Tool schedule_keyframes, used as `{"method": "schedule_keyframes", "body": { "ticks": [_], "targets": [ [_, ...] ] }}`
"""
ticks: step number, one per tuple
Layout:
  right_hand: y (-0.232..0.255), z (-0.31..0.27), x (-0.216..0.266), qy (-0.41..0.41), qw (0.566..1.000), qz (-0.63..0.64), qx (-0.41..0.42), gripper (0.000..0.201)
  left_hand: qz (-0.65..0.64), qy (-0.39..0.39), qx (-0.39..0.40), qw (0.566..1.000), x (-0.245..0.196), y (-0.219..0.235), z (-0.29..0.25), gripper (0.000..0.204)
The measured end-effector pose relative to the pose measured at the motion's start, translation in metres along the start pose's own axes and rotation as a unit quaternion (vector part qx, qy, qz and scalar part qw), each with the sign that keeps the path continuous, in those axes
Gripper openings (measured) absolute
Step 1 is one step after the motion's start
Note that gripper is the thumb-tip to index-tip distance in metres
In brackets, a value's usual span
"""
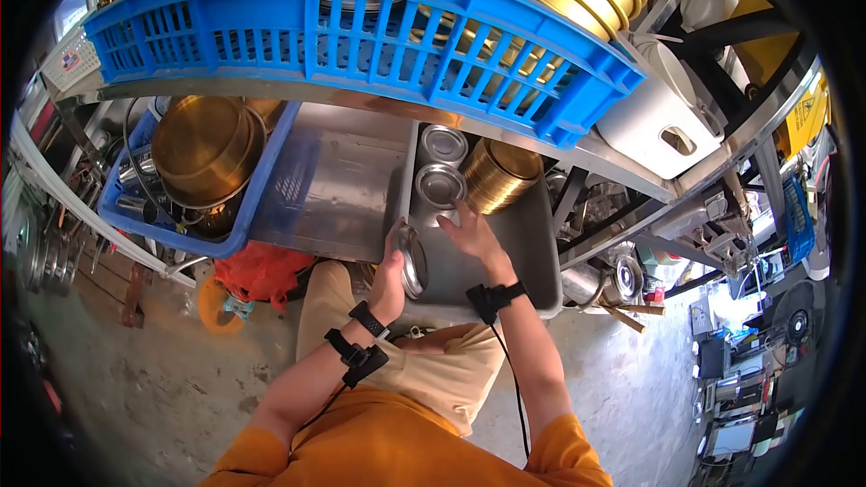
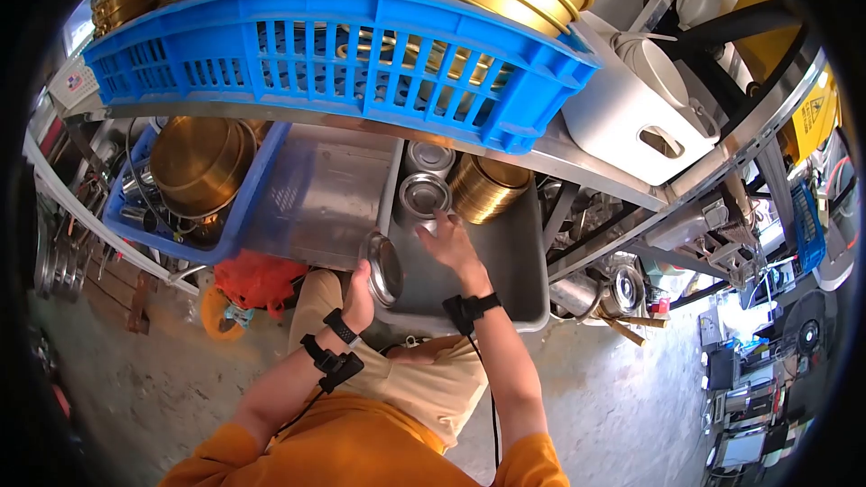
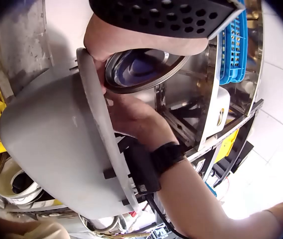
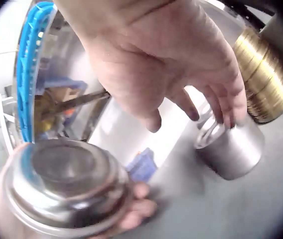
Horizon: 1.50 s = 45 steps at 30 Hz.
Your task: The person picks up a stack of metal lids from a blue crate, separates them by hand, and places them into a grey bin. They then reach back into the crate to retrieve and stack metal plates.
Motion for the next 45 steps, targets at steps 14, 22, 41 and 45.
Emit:
{"method": "schedule_keyframes", "body": {
  "ticks": [14, 22, 41, 45],
  "targets": [
    [0.06, -0.097, 0.093, -0.227, 0.838, 0.311, 0.387, 0.087, 0.298, -0.176, 0.12, 0.931, -0.034, -0.028, -0.007, 0.082],
    [0.048, -0.108, 0.091, -0.145, 0.878, 0.36, 0.28, 0.075, 0.28, -0.222, 0.109, 0.928, -0.031, -0.032, -0.005, 0.075],
    [0.013, 0.01, -0.005, -0.064, 0.984, 0.157, -0.045, 0.059, -0.07, 0.021, -0.003, 0.997, -0.008, -0.007, 0.002, 0.065],
    [0.009, 0.009, -0.004, -0.076, 0.997, 0.029, 0.014, 0.058, -0.074, 0.014, 0.006, 0.997, -0.016, -0.013, 0.002, 0.064]
  ]
}}
Point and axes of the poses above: each hand's wrist, its own z-axis towards the middle knuckle, its own y-axis out of the back of the hand, x = y × z, the point moved 2 cm from there along z, towards the middle knuckle, and after that the axes turned 13 degrees about -y, right-handed, at the moved point
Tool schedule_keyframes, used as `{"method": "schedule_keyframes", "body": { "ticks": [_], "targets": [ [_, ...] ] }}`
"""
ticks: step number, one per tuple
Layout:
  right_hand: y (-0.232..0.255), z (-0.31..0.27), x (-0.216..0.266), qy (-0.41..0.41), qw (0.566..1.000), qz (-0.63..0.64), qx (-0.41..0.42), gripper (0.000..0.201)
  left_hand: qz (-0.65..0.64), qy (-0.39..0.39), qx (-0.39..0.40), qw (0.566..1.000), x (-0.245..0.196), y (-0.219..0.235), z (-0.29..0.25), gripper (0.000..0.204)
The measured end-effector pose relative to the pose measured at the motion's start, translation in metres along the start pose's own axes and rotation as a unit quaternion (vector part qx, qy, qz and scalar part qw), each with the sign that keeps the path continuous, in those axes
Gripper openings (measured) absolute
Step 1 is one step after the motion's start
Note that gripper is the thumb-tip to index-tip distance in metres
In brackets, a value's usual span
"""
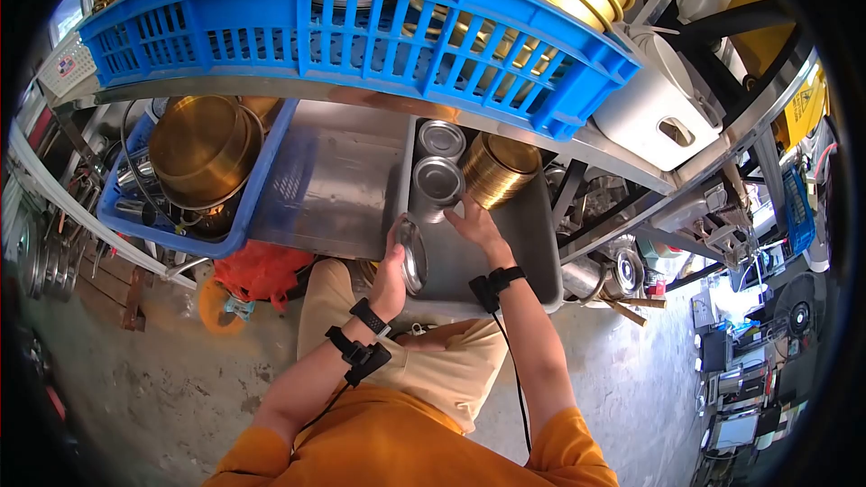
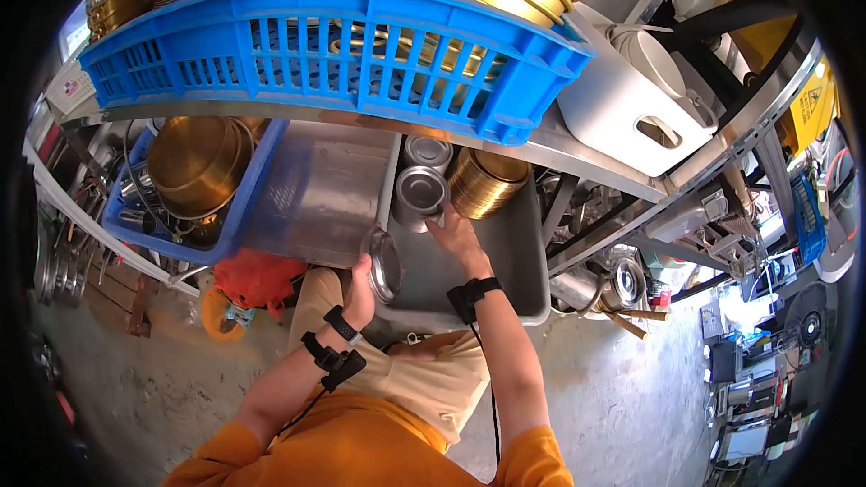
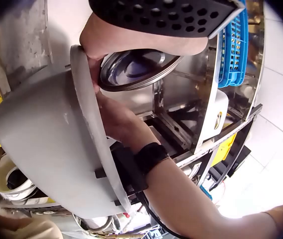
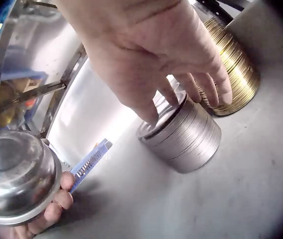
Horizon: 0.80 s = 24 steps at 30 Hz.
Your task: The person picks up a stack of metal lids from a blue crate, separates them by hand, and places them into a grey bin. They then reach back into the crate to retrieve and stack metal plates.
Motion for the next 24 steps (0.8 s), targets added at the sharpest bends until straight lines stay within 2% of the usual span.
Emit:
{"method": "schedule_keyframes", "body": {
  "ticks": [2, 4, 5, 7, 8, 10, 11, 12, 13, 14, 15, 17, 18, 19, 20, 22, 24],
  "targets": [
    [0.001, -0.002, 0.003, 0.003, 1.0, -0.017, 0.01, 0.058, 0.005, -0.002, 0.001, 1.0, -0.002, -0.002, 0.0, 0.064],
    [0.0, -0.001, 0.006, -0.027, 0.999, -0.046, 0.002, 0.059, 0.009, -0.004, 0.003, 1.0, 0.0, 0.0, 0.0, 0.064],
    [-0.005, 0.0, 0.0, -0.027, 0.999, -0.045, 0.002, 0.059, 0.01, 0.018, 0.0, 1.0, 0.006, 0.006, 0.0, 0.065],
    [-0.012, 0.001, -0.001, 0.024, 0.996, -0.059, -0.056, 0.061, 0.011, 0.036, -0.004, 0.999, 0.01, 0.01, 0.001, 0.065],
    [-0.013, 0.002, -0.004, 0.026, 0.996, -0.06, -0.055, 0.061, 0.024, 0.031, -0.004, 0.999, 0.012, 0.011, 0.002, 0.066],
    [0.009, -0.026, 0.033, -0.05, 0.992, 0.029, 0.11, 0.075, 0.035, 0.028, -0.005, 0.999, 0.008, 0.008, 0.0, 0.067],
    [0.017, -0.037, 0.045, -0.05, 0.992, 0.028, 0.112, 0.075, 0.091, -0.016, 0.023, 0.996, -0.005, -0.001, 0.0, 0.07],
    [0.019, -0.052, 0.053, -0.088, 0.964, 0.101, 0.231, 0.085, 0.146, -0.057, 0.051, 0.986, -0.013, -0.009, -0.001, 0.072],
    [0.02, -0.067, 0.062, -0.124, 0.914, 0.173, 0.345, 0.095, 0.146, -0.055, 0.049, 0.987, -0.015, -0.012, -0.001, 0.072],
    [0.022, -0.08, 0.07, -0.12, 0.92, 0.177, 0.329, 0.106, 0.174, -0.085, 0.069, 0.979, -0.016, -0.016, -0.001, 0.074],
    [0.027, -0.087, 0.075, -0.123, 0.919, 0.178, 0.33, 0.106, 0.201, -0.114, 0.088, 0.969, -0.017, -0.019, -0.002, 0.077],
    [0.033, -0.097, 0.077, -0.161, 0.905, 0.201, 0.34, 0.103, 0.234, -0.135, 0.096, 0.958, -0.015, -0.019, -0.005, 0.079],
    [0.033, -0.098, 0.074, -0.163, 0.904, 0.202, 0.34, 0.103, 0.298, -0.158, 0.107, 0.935, -0.015, -0.02, -0.006, 0.079],
    [0.032, -0.1, 0.071, -0.173, 0.88, 0.23, 0.378, 0.101, 0.36, -0.18, 0.118, 0.908, -0.015, -0.021, -0.007, 0.08],
    [0.031, -0.103, 0.068, -0.183, 0.853, 0.257, 0.416, 0.099, 0.359, -0.179, 0.118, 0.908, -0.016, -0.022, -0.009, 0.08],
    [0.036, -0.113, 0.072, -0.188, 0.849, 0.285, 0.404, 0.096, 0.414, -0.203, 0.129, 0.878, -0.019, -0.026, -0.012, 0.079],
    [0.03, -0.119, 0.069, -0.192, 0.844, 0.312, 0.393, 0.092, 0.412, -0.203, 0.129, 0.879, -0.02, -0.028, -0.013, 0.078]
  ]
}}
Point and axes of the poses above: each hand's wrist, its own z-axis towards the middle knuckle, its own y-axis out of the back of the hand, x = y × z, the point moved 2 cm from there along z, towards the middle knuckle, and after that the axes turned 13 degrees about -y, right-handed, at the moved point
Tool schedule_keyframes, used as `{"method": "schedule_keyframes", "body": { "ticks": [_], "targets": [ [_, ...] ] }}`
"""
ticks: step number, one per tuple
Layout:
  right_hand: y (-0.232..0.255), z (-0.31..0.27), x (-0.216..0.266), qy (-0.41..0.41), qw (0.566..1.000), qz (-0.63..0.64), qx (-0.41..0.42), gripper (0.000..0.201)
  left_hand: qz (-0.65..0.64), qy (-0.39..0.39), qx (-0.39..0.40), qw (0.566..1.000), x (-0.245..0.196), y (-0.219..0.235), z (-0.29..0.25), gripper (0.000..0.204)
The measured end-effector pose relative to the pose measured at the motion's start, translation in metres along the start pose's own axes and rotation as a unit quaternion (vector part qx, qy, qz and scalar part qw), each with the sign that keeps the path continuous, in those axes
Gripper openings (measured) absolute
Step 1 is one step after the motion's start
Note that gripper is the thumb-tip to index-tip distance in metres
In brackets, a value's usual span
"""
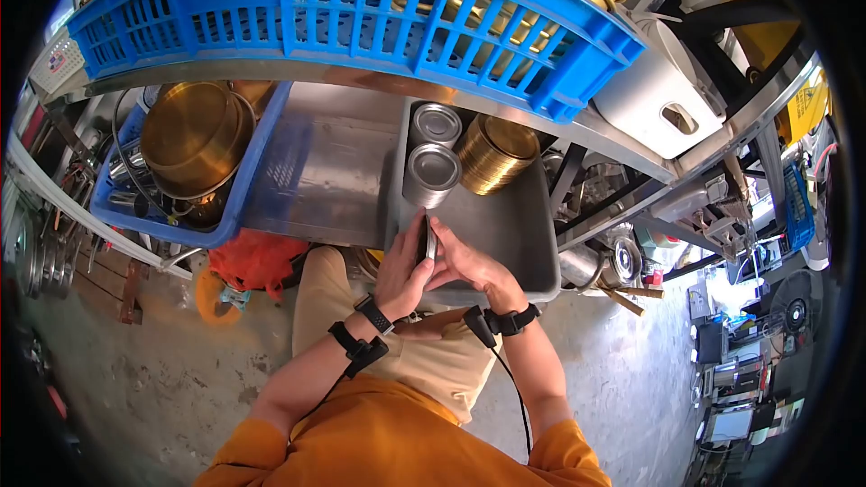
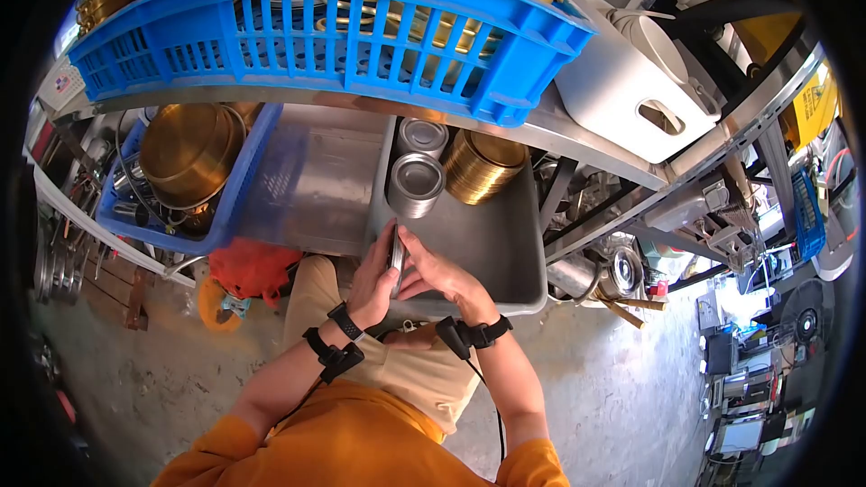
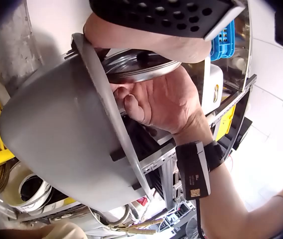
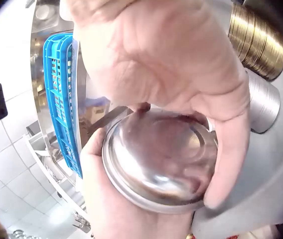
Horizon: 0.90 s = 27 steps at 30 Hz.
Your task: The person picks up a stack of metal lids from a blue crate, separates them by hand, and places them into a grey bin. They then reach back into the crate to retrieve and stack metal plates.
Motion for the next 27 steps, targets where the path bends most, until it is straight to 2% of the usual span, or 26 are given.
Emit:
{"method": "schedule_keyframes", "body": {
  "ticks": [2, 6, 8, 10, 11, 13, 14, 18, 19, 21, 22, 24, 25, 26, 27],
  "targets": [
    [-0.001, 0.014, -0.016, 0.043, 0.995, 0.079, 0.046, 0.086, -0.002, -0.001, 0.001, 1.0, 0.001, -0.001, -0.001, 0.078],
    [-0.007, 0.012, -0.021, 0.07, 0.99, 0.11, 0.047, 0.083, -0.015, -0.019, -0.016, 1.0, 0.004, -0.003, 0.0, 0.075],
    [-0.015, -0.003, -0.01, 0.117, 0.99, 0.073, -0.006, 0.085, -0.024, -0.014, -0.024, 0.999, 0.004, -0.003, -0.001, 0.073],
    [-0.014, -0.003, -0.01, 0.133, 0.99, 0.049, -0.016, 0.083, -0.089, 0.037, -0.029, 0.995, 0.008, -0.004, -0.001, 0.077],
    [-0.014, -0.004, -0.008, 0.149, 0.988, 0.024, -0.026, 0.082, -0.088, 0.037, -0.029, 0.995, 0.009, -0.004, 0.0, 0.077],
    [-0.011, -0.009, -0.004, 0.154, 0.987, 0.023, -0.026, 0.081, -0.289, 0.095, -0.108, 0.947, 0.008, -0.003, 0.003, 0.069],
    [-0.008, -0.011, -0.002, 0.159, 0.987, 0.022, -0.028, 0.08, -0.314, 0.112, -0.108, 0.936, 0.007, 0.001, 0.004, 0.069],
    [0.027, -0.005, 0.013, 0.218, 0.969, 0.088, -0.08, 0.085, -0.344, 0.104, -0.139, 0.923, 0.015, -0.001, 0.003, 0.069],
    [0.037, -0.004, 0.021, 0.219, 0.963, 0.123, -0.099, 0.084, -0.331, 0.1, -0.135, 0.929, 0.018, -0.001, 0.002, 0.069],
    [0.059, 0.006, 0.032, 0.272, 0.935, 0.159, -0.162, 0.079, -0.318, 0.093, -0.129, 0.935, 0.019, -0.001, 0.0, 0.068],
    [0.065, 0.015, 0.036, 0.275, 0.934, 0.159, -0.162, 0.079, -0.291, 0.093, -0.122, 0.944, 0.018, 0.0, 0.001, 0.068],
    [0.078, 0.029, 0.043, 0.363, 0.899, 0.13, -0.207, 0.073, -0.264, 0.089, -0.115, 0.953, 0.015, 0.002, 0.002, 0.068],
    [0.086, 0.041, 0.037, 0.365, 0.898, 0.13, -0.207, 0.073, -0.272, 0.09, -0.115, 0.951, 0.014, 0.002, 0.002, 0.068],
    [0.097, 0.056, 0.028, 0.333, 0.901, 0.003, -0.277, 0.07, -0.278, 0.092, -0.114, 0.949, 0.013, 0.003, 0.002, 0.068],
    [0.106, 0.075, 0.019, 0.294, 0.884, -0.124, -0.341, 0.067, -0.277, 0.09, -0.115, 0.95, 0.013, 0.004, 0.001, 0.068]
  ]
}}
Point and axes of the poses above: each hand's wrist, its own z-axis towards the middle knuckle, its own y-axis out of the back of the hand, x = y × z, the point moved 2 cm from there along z, towards the middle knuckle, and after that the axes turned 13 degrees about -y, right-handed, at the moved point
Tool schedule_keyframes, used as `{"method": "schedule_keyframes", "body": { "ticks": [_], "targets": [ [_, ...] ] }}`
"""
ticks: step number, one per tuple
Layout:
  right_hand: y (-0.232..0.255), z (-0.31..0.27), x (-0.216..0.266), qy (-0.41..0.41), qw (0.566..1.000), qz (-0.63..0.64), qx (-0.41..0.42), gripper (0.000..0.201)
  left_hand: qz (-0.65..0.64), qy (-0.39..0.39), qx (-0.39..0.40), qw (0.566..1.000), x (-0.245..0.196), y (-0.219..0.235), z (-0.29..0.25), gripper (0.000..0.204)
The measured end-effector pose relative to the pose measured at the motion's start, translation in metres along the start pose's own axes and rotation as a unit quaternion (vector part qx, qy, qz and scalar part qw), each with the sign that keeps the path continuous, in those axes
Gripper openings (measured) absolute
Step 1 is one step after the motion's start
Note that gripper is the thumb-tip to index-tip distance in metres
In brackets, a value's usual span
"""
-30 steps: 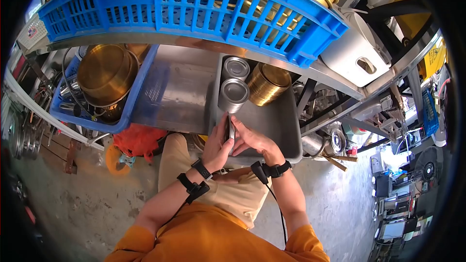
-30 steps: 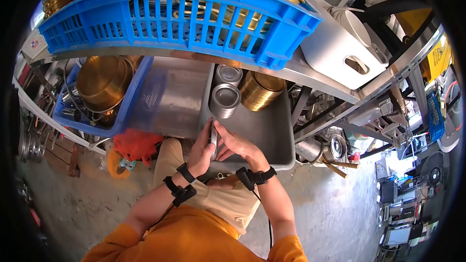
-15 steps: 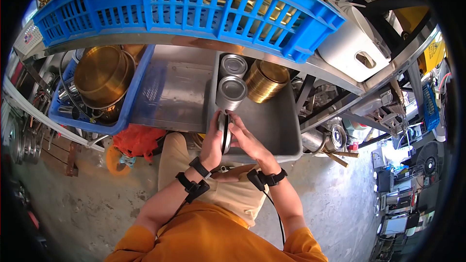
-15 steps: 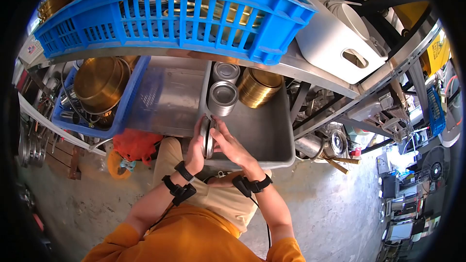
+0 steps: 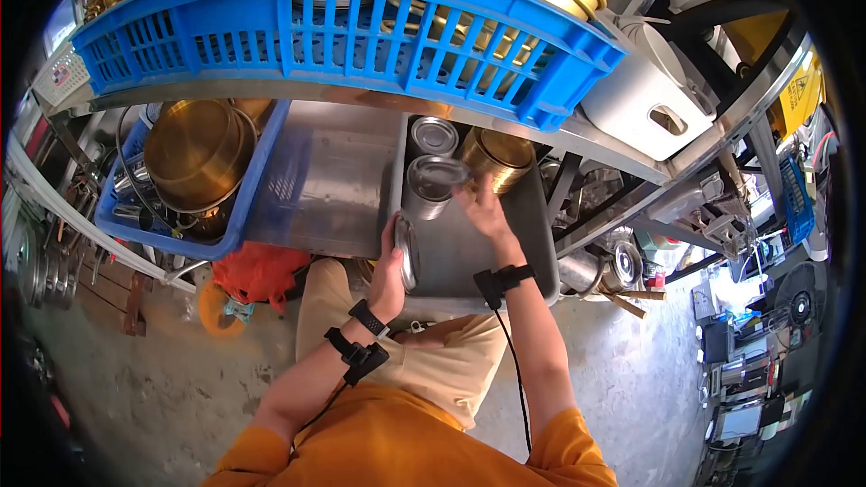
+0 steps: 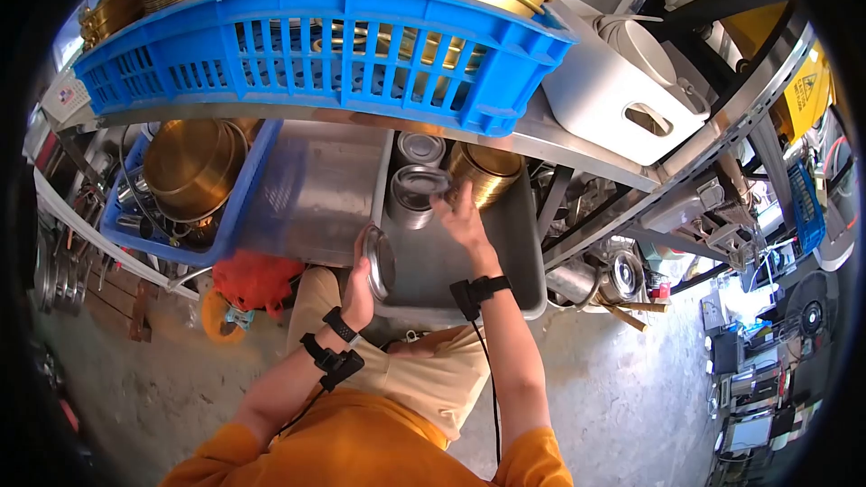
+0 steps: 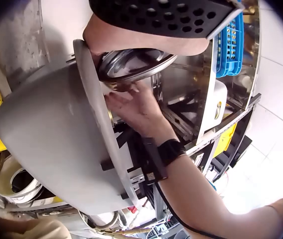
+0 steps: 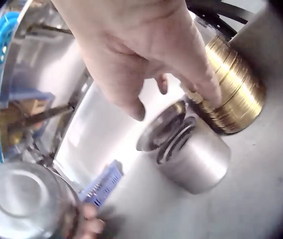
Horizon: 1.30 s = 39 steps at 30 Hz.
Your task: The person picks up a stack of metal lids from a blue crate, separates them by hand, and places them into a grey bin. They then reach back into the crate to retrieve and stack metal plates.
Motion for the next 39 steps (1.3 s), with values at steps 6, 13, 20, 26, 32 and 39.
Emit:
{"method": "schedule_keyframes", "body": {
  "ticks": [6, 13, 20, 26, 32, 39],
  "targets": [
    [-0.016, -0.004, -0.026, -0.034, 0.984, -0.168, 0.046, 0.064, -0.01, 0.025, 0.005, 1.0, 0.012, 0.005, -0.001, 0.067],
    [-0.021, -0.068, 0.052, -0.212, 0.936, -0.075, 0.273, 0.09, 0.083, -0.02, 0.032, 0.996, 0.001, -0.001, -0.001, 0.074],
    [-0.033, -0.105, 0.062, -0.26, 0.893, 0.091, 0.357, 0.095, 0.189, -0.053, 0.103, 0.975, 0.0, -0.004, -0.002, 0.076],
    [-0.039, -0.115, 0.059, -0.24, 0.896, 0.175, 0.33, 0.087, 0.164, -0.072, 0.092, 0.979, 0.003, -0.005, -0.005, 0.075],
    [-0.032, -0.122, 0.073, -0.124, 0.946, 0.114, 0.278, 0.079, -0.04, 0.02, -0.008, 0.999, 0.004, -0.001, 0.001, 0.072],
    [0.012, -0.061, 0.073, -0.062, 0.979, 0.161, 0.107, 0.074, -0.083, 0.041, -0.042, 0.995, 0.017, 0.009, -0.001, 0.07]
  ]
}}
Point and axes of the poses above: each hand's wrist, its own z-axis towards the middle knuckle, its own y-axis out of the back of the hand, x = y × z, the point moved 2 cm from there along z, towards the middle knuckle, and after that the axes turned 13 degrees about -y, right-handed, at the moved point
